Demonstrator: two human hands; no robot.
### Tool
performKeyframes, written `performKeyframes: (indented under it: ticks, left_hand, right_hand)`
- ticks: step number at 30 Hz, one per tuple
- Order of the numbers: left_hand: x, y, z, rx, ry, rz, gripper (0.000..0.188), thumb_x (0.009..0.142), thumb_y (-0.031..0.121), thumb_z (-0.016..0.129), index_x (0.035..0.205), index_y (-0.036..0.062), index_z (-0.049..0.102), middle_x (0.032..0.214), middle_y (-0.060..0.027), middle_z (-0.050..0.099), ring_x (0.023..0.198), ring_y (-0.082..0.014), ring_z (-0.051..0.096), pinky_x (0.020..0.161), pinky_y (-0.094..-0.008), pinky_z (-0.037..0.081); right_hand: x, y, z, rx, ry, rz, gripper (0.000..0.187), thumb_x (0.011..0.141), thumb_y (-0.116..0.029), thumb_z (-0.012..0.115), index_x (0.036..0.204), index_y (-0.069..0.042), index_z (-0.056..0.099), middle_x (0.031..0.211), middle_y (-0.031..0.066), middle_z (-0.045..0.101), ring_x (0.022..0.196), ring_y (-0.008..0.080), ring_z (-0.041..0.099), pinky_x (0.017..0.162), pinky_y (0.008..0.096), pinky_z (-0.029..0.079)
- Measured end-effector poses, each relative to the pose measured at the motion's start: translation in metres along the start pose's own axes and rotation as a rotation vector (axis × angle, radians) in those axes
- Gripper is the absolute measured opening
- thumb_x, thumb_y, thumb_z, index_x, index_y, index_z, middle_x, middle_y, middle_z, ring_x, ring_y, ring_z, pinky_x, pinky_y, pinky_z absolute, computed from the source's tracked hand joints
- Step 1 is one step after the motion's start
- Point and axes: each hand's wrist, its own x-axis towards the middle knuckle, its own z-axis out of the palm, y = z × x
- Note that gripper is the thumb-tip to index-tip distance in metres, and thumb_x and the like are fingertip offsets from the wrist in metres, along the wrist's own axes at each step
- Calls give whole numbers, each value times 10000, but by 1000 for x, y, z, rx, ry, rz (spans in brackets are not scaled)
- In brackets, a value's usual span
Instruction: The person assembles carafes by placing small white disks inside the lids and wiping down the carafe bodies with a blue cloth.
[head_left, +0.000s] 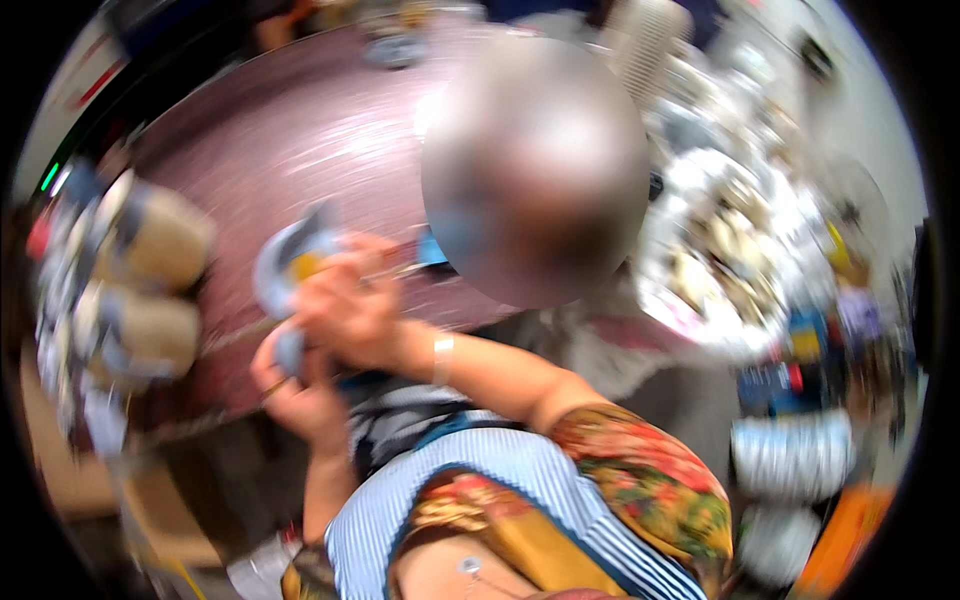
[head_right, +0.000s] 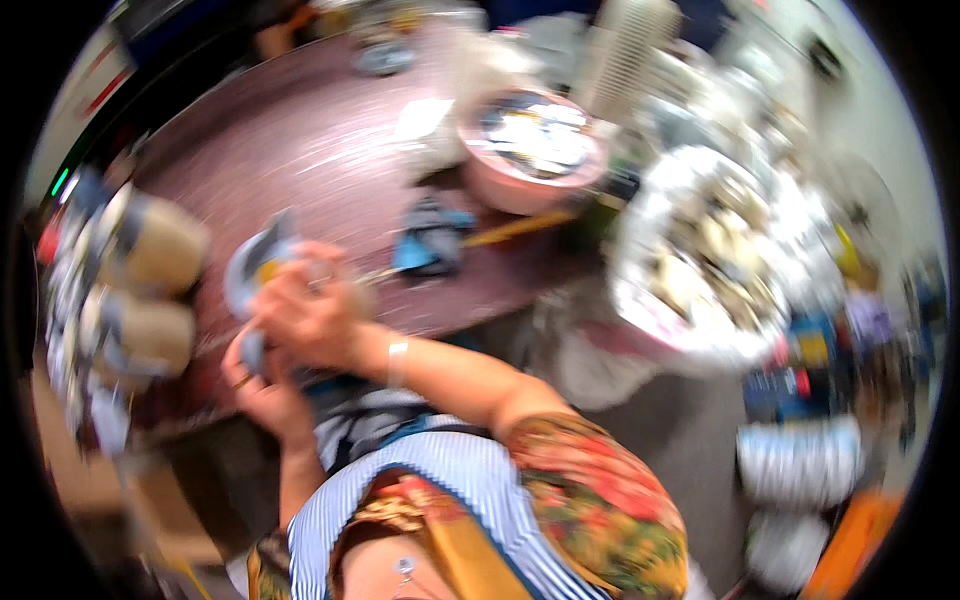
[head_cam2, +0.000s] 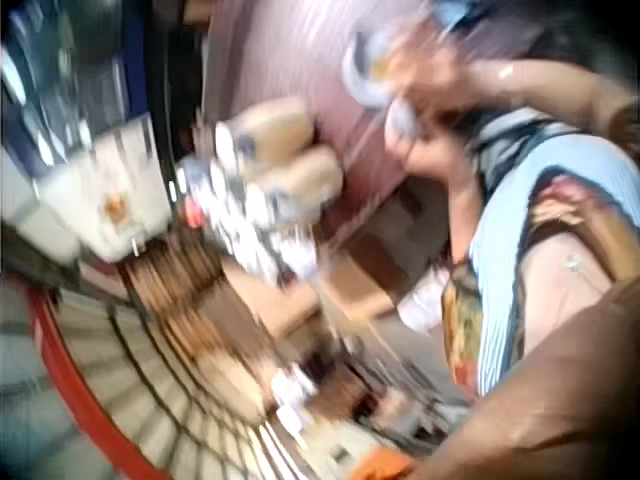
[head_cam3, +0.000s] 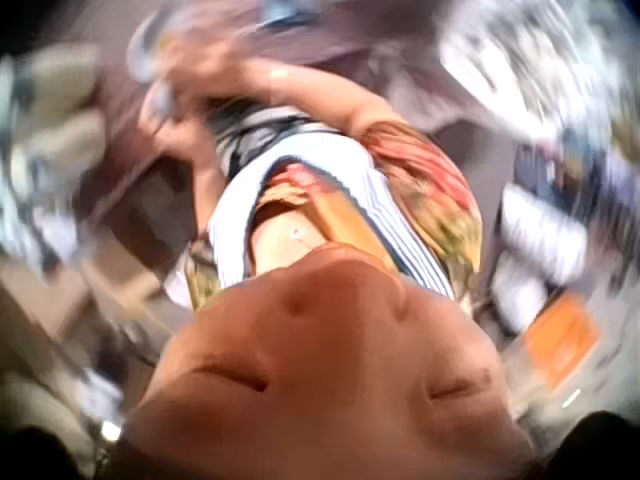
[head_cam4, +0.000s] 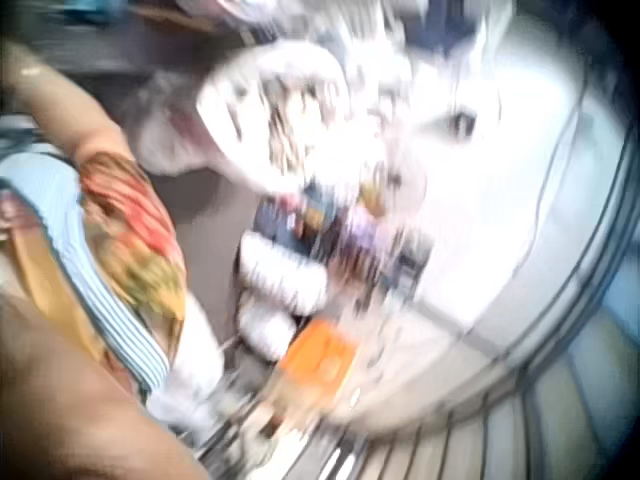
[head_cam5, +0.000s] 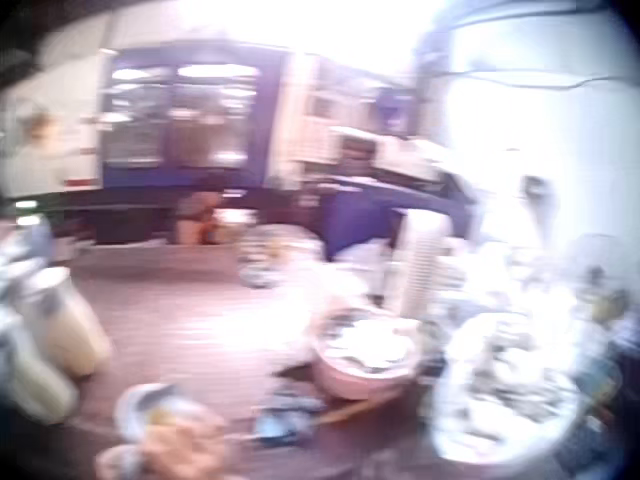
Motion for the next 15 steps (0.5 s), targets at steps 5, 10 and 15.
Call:
performKeyframes:
  ticks: [5,10,15]
  left_hand:
    - [40,-9,-36,69,-21,-26,214,893,-13,692,1094,-11,617,1002,-45,610,877,-136,578,794,-287,512]
    - [35,-15,-41,-56,-193,-15,279,949,52,653,1210,18,560,995,-2,567,806,-78,510,729,-228,448]
    - [29,-24,-42,-230,-110,11,460,953,288,689,1285,39,491,894,15,517,727,-48,450,650,-190,390]
  right_hand:
    - [22,13,-108,-53,251,-73,347,785,-331,701,1056,-141,596,1127,83,625,1036,266,594,887,448,499]
    - [-54,114,-334,-1126,-2,370,110,874,-131,675,966,-88,631,910,66,643,857,279,620,724,408,485]
    - [-118,196,-443,-1521,-716,800,358,820,-415,726,1009,-116,671,1010,57,659,1041,286,601,859,451,457]
